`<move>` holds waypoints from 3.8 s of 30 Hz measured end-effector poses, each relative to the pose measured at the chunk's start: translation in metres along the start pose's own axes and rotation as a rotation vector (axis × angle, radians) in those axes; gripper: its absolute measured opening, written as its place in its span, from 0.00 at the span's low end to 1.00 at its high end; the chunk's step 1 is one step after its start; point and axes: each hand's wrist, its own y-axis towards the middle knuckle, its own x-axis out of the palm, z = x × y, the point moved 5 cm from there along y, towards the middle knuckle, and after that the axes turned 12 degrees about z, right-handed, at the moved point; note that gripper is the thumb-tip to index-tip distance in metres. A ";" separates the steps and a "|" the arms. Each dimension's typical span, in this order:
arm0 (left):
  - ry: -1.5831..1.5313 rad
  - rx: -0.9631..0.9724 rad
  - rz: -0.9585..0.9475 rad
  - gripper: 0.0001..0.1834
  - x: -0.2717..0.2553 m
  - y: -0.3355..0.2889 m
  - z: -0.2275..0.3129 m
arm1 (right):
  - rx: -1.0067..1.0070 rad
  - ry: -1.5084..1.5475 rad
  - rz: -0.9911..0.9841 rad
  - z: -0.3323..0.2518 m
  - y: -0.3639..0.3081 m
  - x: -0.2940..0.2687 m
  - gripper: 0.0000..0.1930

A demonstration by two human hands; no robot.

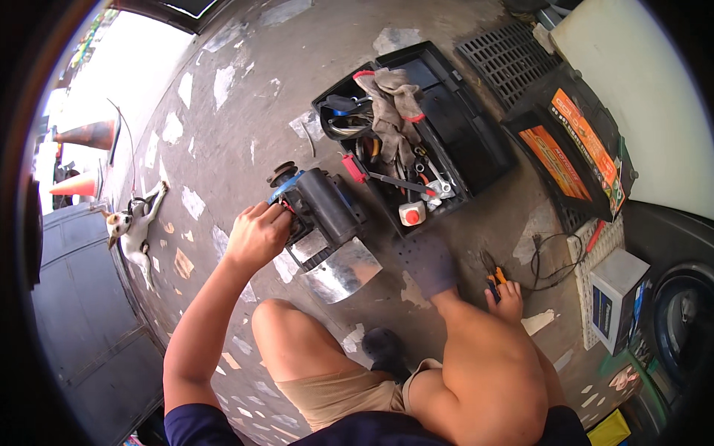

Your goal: The recorder is seen repairing a motor while sitting on the floor in a garage or workshop area.

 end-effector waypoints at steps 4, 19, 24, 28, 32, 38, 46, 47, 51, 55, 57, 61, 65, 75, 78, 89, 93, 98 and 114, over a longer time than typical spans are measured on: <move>-0.131 -0.238 0.039 0.06 0.000 -0.007 -0.005 | -0.104 0.070 0.039 -0.018 -0.005 -0.020 0.23; -0.241 -0.928 0.390 0.10 0.012 -0.036 0.009 | -1.227 0.084 0.271 -0.313 0.038 -0.182 0.13; -0.176 -0.977 0.638 0.09 0.025 -0.050 0.016 | -1.455 -0.290 0.202 -0.441 0.024 -0.186 0.12; -0.301 -1.038 0.715 0.12 0.034 -0.054 0.023 | -1.586 -0.605 0.288 -0.489 0.012 -0.177 0.12; -0.403 -1.181 0.750 0.18 0.037 -0.058 0.026 | -1.699 -0.885 0.381 -0.524 -0.005 -0.170 0.08; -0.339 -1.240 0.816 0.22 0.033 -0.063 0.030 | -1.859 -1.112 0.442 -0.557 -0.032 -0.162 0.08; -0.444 -1.330 0.769 0.20 0.050 -0.067 0.032 | -2.052 -1.392 0.334 -0.578 -0.041 -0.148 0.10; -0.463 -1.329 0.761 0.20 0.050 -0.068 0.031 | -2.056 -1.405 0.334 -0.579 -0.040 -0.146 0.10; -0.473 -1.324 0.759 0.20 0.049 -0.066 0.033 | -2.143 -1.445 0.368 -0.575 -0.038 -0.140 0.10; -0.491 -1.335 0.760 0.19 0.050 -0.067 0.032 | -2.141 -1.521 0.286 -0.582 -0.038 -0.138 0.10; -0.482 -1.320 0.765 0.17 0.049 -0.067 0.032 | -2.015 -1.630 0.183 -0.588 -0.036 -0.135 0.10; -0.509 -1.322 0.741 0.15 0.050 -0.065 0.031 | -1.831 -1.708 0.050 -0.587 -0.024 -0.135 0.10; -0.497 -1.325 0.756 0.12 0.049 -0.067 0.031 | -1.784 -1.589 0.060 -0.587 -0.022 -0.133 0.10; -0.565 -1.242 0.636 0.11 0.038 -0.074 0.034 | -1.621 -1.431 0.026 -0.579 -0.015 -0.139 0.11; -0.587 -1.224 0.657 0.10 0.043 -0.079 0.032 | -1.544 -1.449 -0.012 -0.582 -0.019 -0.139 0.12; -0.679 -1.230 0.709 0.07 0.044 -0.086 0.028 | -1.132 -1.359 -0.152 -0.597 -0.029 -0.129 0.16; -0.696 -1.230 0.708 0.08 0.043 -0.087 0.029 | -0.983 -1.217 -0.127 -0.598 -0.030 -0.133 0.19; -0.706 -1.217 0.701 0.10 0.047 -0.089 0.029 | -0.832 -1.140 -0.157 -0.585 -0.015 -0.142 0.22; -0.711 -1.315 0.513 0.04 0.038 -0.081 0.008 | -0.530 -0.035 0.181 -0.181 -0.004 -0.178 0.16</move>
